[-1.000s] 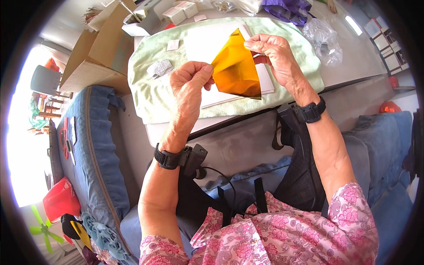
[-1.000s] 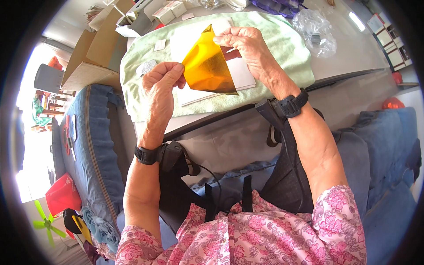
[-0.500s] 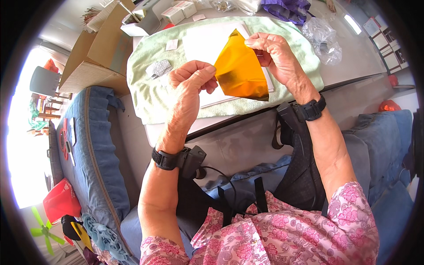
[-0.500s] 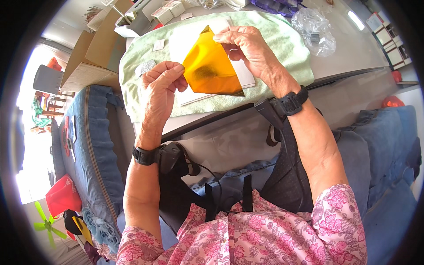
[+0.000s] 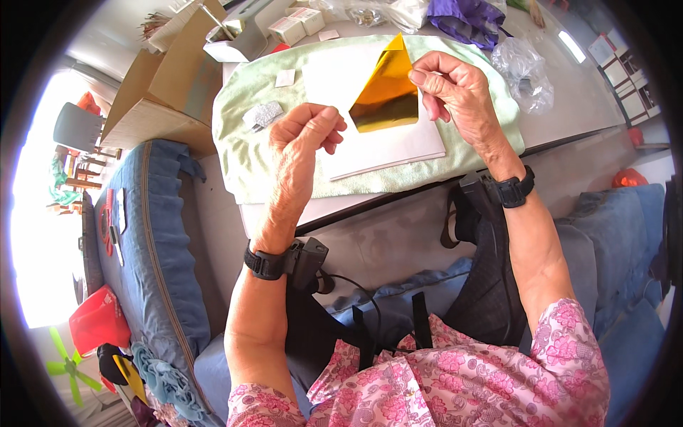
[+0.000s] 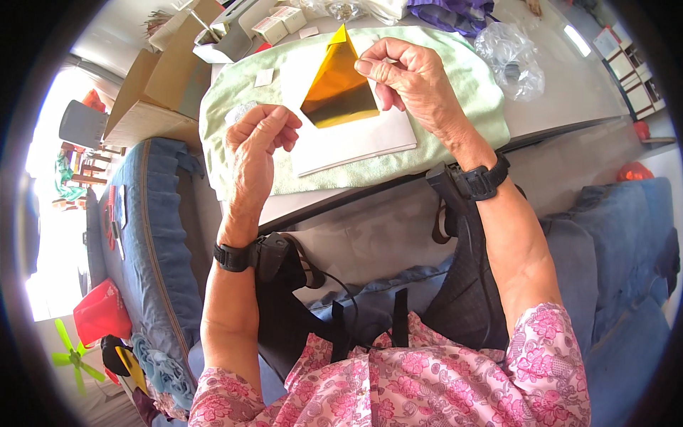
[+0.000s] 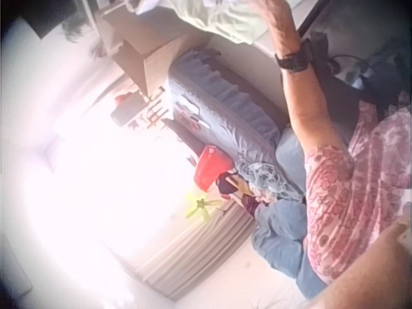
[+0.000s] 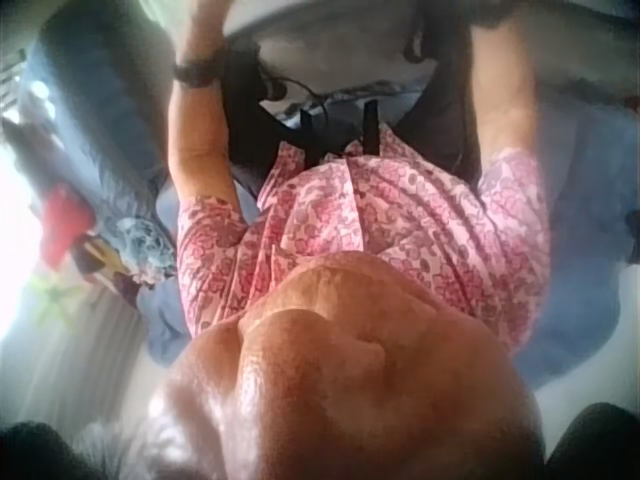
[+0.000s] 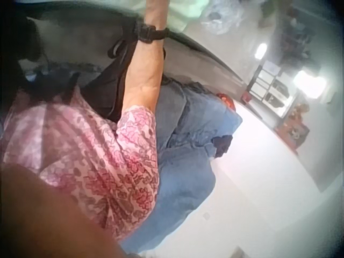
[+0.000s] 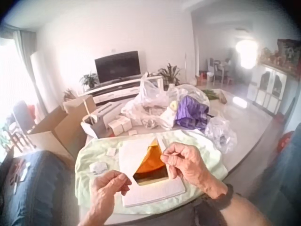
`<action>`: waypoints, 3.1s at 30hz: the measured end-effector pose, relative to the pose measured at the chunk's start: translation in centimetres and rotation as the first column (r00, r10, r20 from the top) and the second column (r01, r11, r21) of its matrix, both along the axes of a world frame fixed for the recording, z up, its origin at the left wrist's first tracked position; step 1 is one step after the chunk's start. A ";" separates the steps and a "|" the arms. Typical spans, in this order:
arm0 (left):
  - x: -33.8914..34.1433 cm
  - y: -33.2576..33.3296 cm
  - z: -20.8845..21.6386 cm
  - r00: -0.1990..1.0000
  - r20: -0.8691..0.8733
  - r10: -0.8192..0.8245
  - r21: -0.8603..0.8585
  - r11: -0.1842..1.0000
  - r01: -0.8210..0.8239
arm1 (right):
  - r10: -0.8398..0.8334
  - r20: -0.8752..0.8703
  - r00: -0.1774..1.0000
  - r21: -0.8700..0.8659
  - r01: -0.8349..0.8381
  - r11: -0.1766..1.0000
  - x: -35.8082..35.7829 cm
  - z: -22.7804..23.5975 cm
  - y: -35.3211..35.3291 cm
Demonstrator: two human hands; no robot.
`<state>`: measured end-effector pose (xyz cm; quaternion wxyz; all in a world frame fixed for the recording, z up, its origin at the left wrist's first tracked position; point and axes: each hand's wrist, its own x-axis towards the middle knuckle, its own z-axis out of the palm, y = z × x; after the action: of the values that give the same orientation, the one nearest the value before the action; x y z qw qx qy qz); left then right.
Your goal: The person folds a yellow sheet of paper into a triangular shape on a table covered with a light green cloth. They smooth the creases and adjust the folds by hand.
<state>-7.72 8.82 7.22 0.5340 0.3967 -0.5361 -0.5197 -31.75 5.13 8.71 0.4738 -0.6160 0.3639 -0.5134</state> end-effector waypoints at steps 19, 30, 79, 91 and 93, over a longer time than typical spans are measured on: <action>0.7 -0.7 -0.2 1.000 0.017 -0.002 0.210 0.978 -0.001 | -0.470 -0.471 0.747 -0.834 -0.203 0.512 2.7 -3.1 1.1; 0.3 -0.5 -0.5 0.988 0.097 0.117 0.234 0.962 -0.137 | -0.330 -0.263 0.906 -0.683 0.067 0.727 4.2 -2.8 1.7; -0.8 -1.1 -2.0 0.962 0.205 0.181 0.247 0.941 -0.230 | 0.098 -0.099 0.990 0.347 -0.058 0.936 4.2 -4.6 1.2; -0.3 -1.2 -2.5 0.982 0.097 0.164 0.281 0.942 -0.185 | 0.084 0.083 0.993 0.458 -0.113 0.881 3.9 -4.9 1.2; -0.8 -1.1 -2.5 0.978 0.064 0.197 0.282 0.937 -0.208 | 0.074 0.109 0.991 0.467 -0.117 0.877 3.9 -5.1 1.2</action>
<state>-8.50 7.68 4.70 0.5119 0.5322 -0.4204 -0.5273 -27.89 6.30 3.56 0.6496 -0.4762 0.4260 -0.4120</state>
